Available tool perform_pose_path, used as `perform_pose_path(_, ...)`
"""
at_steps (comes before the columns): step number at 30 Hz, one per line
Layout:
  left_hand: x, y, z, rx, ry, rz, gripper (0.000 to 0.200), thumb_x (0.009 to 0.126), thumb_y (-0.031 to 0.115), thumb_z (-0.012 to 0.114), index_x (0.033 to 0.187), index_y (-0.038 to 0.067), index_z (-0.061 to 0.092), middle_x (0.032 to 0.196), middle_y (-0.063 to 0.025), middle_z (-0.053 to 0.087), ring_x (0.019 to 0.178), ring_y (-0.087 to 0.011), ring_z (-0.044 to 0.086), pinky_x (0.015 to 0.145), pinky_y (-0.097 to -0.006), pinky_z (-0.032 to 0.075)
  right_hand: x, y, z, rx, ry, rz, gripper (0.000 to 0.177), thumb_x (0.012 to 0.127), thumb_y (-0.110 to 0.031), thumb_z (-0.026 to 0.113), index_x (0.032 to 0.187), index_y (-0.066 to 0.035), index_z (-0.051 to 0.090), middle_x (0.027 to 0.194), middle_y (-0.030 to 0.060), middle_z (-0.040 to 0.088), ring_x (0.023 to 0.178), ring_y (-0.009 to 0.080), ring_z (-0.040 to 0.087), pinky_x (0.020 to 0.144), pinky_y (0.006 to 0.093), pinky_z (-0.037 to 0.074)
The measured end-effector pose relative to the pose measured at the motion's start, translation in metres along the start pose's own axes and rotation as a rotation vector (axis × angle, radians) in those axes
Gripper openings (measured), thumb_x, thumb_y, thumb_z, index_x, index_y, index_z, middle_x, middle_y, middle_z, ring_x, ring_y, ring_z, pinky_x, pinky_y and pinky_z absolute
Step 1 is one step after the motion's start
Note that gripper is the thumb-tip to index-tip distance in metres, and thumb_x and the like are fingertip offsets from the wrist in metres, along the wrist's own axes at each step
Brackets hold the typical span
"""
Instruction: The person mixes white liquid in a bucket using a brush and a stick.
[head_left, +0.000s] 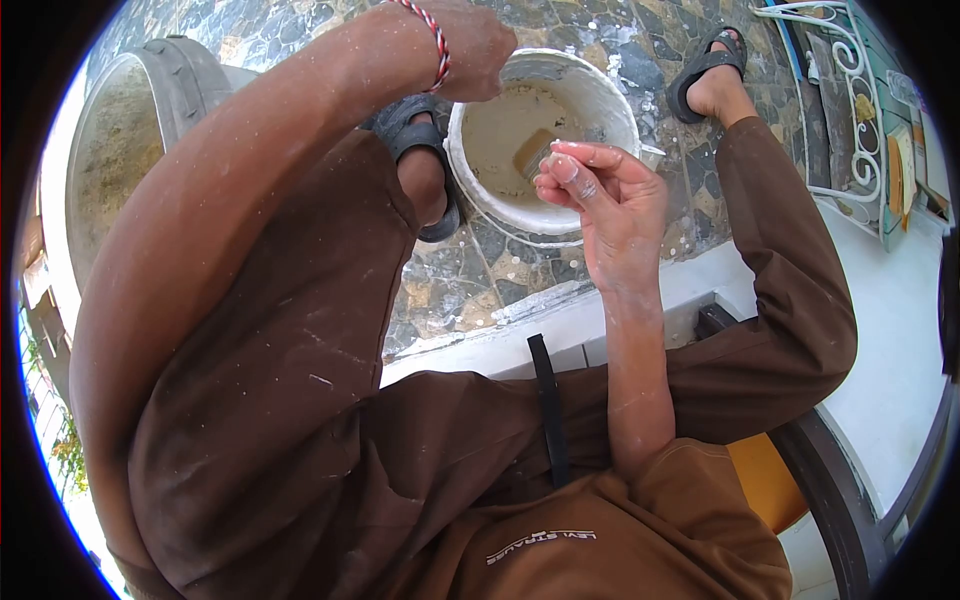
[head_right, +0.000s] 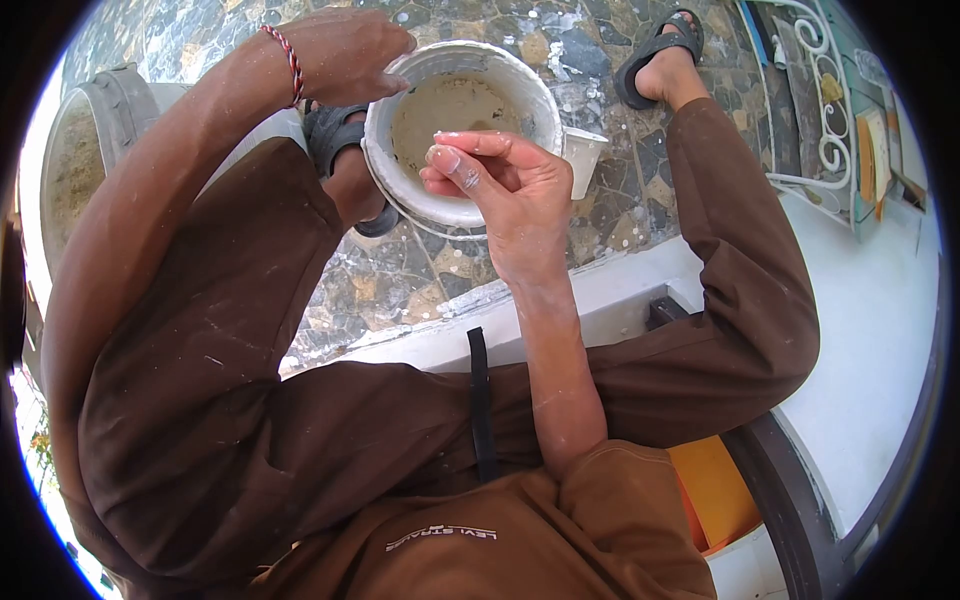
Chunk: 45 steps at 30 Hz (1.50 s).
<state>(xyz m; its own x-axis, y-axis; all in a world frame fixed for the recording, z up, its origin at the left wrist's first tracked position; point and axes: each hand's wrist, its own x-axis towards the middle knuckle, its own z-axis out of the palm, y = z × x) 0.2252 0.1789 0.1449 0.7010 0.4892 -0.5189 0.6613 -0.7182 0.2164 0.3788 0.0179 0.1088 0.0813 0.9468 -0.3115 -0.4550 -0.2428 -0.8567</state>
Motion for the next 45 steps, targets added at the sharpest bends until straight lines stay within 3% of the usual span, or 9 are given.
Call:
perform_pose_path(3, -0.001, -0.001, 0.002, -0.022, 0.061, 0.034, 0.03, 0.079, 0.028, 0.061, 0.084, -0.001, 0.068, 0.081, -0.0212, 0.066, 0.08, -0.0354, 0.065, 0.072, -0.0431, 0.051, 0.0, 0.0, 0.0, -0.034, -0.015, 0.015, 0.013, 0.084, -0.002, 0.065, 0.095, 0.005, 0.064, 0.081, 0.0107, 0.066, 0.069, 0.0144, 0.065, 0.065, 0.0246, 0.057)
perform_pose_path(5, -0.002, 0.005, -0.005, 0.019, -0.021, -0.032, 0.03, 0.079, 0.028, 0.061, 0.083, -0.001, 0.068, 0.08, -0.0211, 0.066, 0.08, -0.0354, 0.065, 0.072, -0.0428, 0.051, 0.001, 0.002, 0.002, -0.035, 0.005, 0.009, 0.013, 0.085, -0.007, 0.065, 0.091, 0.005, 0.064, 0.077, 0.0084, 0.064, 0.066, 0.0122, 0.063, 0.062, 0.0236, 0.056)
perform_pose_path(12, 0.004, -0.001, 0.009, 0.029, 0.014, -0.013, 0.03, 0.078, 0.028, 0.062, 0.081, -0.002, 0.068, 0.079, -0.0206, 0.066, 0.079, -0.0349, 0.065, 0.071, -0.0428, 0.051, 0.002, 0.003, -0.003, 0.007, 0.065, 0.018, 0.021, 0.09, -0.015, 0.06, 0.093, 0.005, 0.064, 0.077, 0.0095, 0.064, 0.066, 0.0128, 0.063, 0.062, 0.0243, 0.056)
perform_pose_path(14, 0.006, -0.002, 0.017, 0.084, 0.113, -0.012, 0.034, 0.084, 0.03, 0.059, 0.099, -0.001, 0.063, 0.092, -0.0206, 0.064, 0.091, -0.0348, 0.062, 0.083, -0.0431, 0.048, 0.003, 0.001, 0.0, -0.005, 0.11, 0.003, 0.026, 0.092, -0.02, 0.058, 0.096, 0.005, 0.064, 0.08, 0.0121, 0.065, 0.07, 0.015, 0.065, 0.064, 0.0255, 0.057)
perform_pose_path(21, 0.005, -0.003, 0.018, 0.074, 0.11, -0.008, 0.035, 0.086, 0.031, 0.059, 0.102, 0.0, 0.062, 0.095, -0.0203, 0.064, 0.093, -0.0351, 0.061, 0.085, -0.0436, 0.047, 0.003, -0.01, -0.001, 0.124, 0.068, 0.091, 0.03, 0.095, -0.019, 0.051, 0.108, 0.007, 0.06, 0.099, 0.0171, 0.064, 0.086, 0.0177, 0.064, 0.077, 0.0263, 0.054)
perform_pose_path(29, 0.006, -0.003, 0.019, 0.097, 0.109, 0.006, 0.035, 0.086, 0.031, 0.06, 0.101, -0.001, 0.062, 0.093, -0.0209, 0.064, 0.091, -0.0357, 0.062, 0.084, -0.0434, 0.048, 0.002, -0.011, 0.005, 0.03, 0.049, 0.022, 0.026, 0.087, 0.0, 0.058, 0.112, 0.006, 0.058, 0.1, 0.0176, 0.064, 0.091, 0.0213, 0.065, 0.081, 0.0292, 0.055)
perform_pose_path(30, 0.007, -0.004, 0.018, 0.097, 0.11, 0.004, 0.035, 0.086, 0.031, 0.06, 0.101, -0.001, 0.062, 0.093, -0.0209, 0.064, 0.091, -0.0357, 0.062, 0.084, -0.0434, 0.048, 0.002, -0.012, 0.006, 0.029, 0.047, 0.022, 0.026, 0.087, 0.0, 0.058, 0.112, 0.006, 0.058, 0.1, 0.0176, 0.064, 0.091, 0.0213, 0.065, 0.081, 0.0292, 0.055)
perform_pose_path(32, 0.007, -0.001, 0.007, 0.028, 0.004, -0.01, 0.03, 0.078, 0.027, 0.062, 0.083, -0.002, 0.068, 0.079, -0.0208, 0.065, 0.078, -0.0349, 0.065, 0.071, -0.0429, 0.051, 0.002, -0.012, 0.008, 0.037, 0.038, 0.008, 0.028, 0.085, 0.003, 0.06, 0.112, 0.006, 0.057, 0.098, 0.018, 0.065, 0.089, 0.0218, 0.066, 0.08, 0.0279, 0.056)
perform_pose_path(45, 0.002, 0.001, 0.002, -0.034, -0.004, 0.009, 0.027, 0.076, 0.025, 0.062, 0.083, 0.0, 0.068, 0.08, -0.0206, 0.066, 0.079, -0.035, 0.065, 0.071, -0.0426, 0.051, 0.001, -0.009, 0.004, 0.016, 0.124, -0.108, 0.015, 0.083, 0.004, 0.062, 0.098, 0.005, 0.059, 0.091, 0.0173, 0.066, 0.081, 0.0204, 0.067, 0.073, 0.0272, 0.057)
